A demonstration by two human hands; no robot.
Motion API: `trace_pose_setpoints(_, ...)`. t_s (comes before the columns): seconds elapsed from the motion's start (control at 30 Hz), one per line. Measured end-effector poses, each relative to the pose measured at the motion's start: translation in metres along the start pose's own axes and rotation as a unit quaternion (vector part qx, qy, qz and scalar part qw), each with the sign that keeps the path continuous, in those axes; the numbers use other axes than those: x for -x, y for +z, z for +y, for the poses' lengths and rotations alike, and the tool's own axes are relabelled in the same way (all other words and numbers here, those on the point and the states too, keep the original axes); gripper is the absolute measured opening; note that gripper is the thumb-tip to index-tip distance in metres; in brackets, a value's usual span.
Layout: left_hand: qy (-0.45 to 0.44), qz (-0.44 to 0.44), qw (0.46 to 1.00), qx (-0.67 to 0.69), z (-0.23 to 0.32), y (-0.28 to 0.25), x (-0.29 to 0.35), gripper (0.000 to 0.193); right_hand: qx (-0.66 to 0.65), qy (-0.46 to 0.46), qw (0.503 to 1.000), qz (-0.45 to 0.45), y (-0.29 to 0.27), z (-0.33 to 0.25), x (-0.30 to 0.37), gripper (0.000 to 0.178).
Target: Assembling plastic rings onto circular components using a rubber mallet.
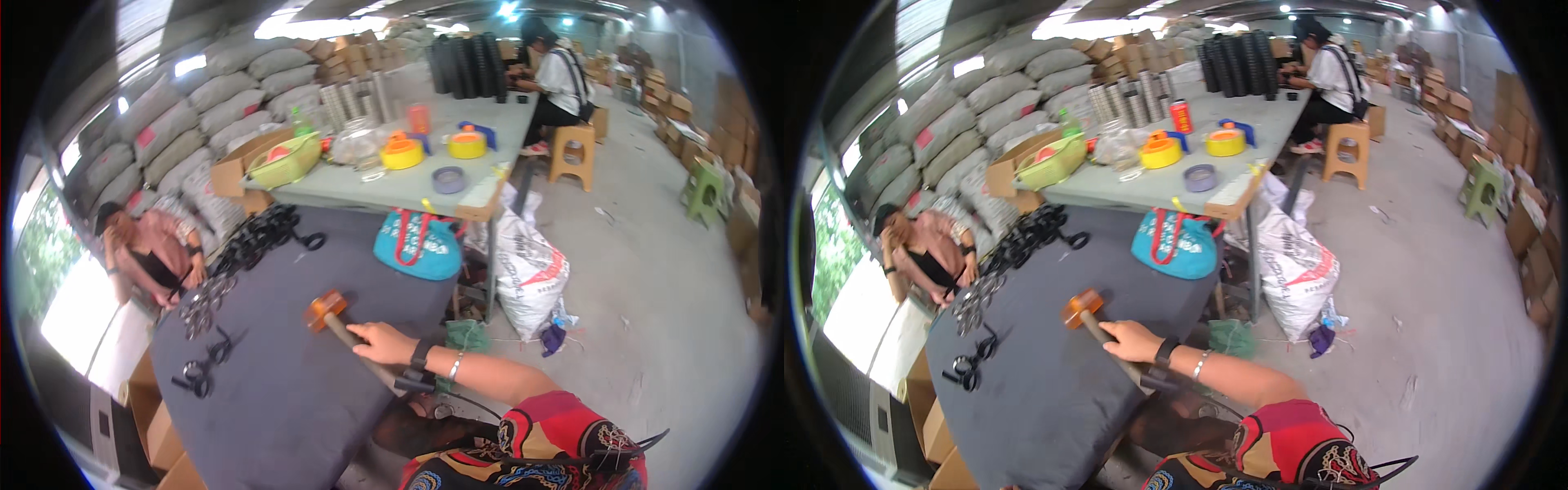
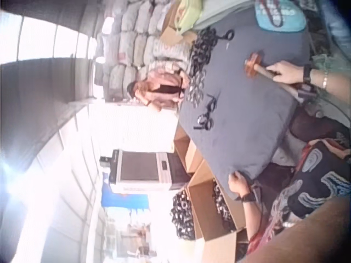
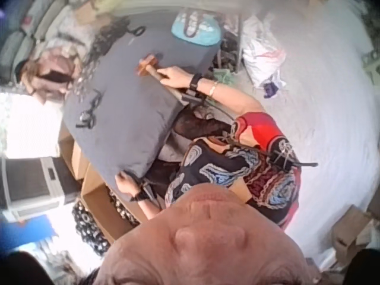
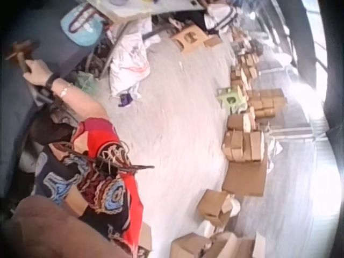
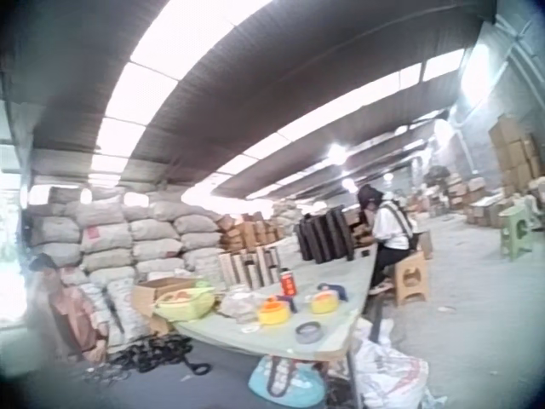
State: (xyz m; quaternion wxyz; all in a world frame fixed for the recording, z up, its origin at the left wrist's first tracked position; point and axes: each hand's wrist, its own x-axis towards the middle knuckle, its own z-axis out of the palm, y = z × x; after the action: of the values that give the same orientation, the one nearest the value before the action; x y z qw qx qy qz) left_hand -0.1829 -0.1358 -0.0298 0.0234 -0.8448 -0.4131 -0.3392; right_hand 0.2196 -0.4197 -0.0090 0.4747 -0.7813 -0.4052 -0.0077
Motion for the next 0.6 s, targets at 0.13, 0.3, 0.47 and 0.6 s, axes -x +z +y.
trace_pose_setpoints(0.13, 0.014, -0.116, 0.993, 0.001, -0.001, -0.013, -0.016, 0.027, 0.02, 0.01, 0.996, 0.083, -0.003, 0.027, 0.015, 0.036)
trace_pose_setpoints(0.3, -0.101, -0.266, 0.916, 0.282, 0.031, -0.015, -0.054, 0.025, 0.126, -0.188, 0.966, 0.125, -0.004, 0.054, 0.03, 0.039)
trace_pose_setpoints(0.47, -0.032, -0.295, 0.859, 0.417, 0.141, -0.015, -0.065, 0.025, 0.153, -0.13, 0.964, 0.173, 0.007, 0.042, 0.027, 0.036)
trace_pose_setpoints(0.6, -0.06, -0.336, 0.794, 0.503, 0.194, 0.021, -0.065, 0.026, 0.159, -0.135, 0.964, 0.167, 0.008, 0.042, 0.028, 0.041)
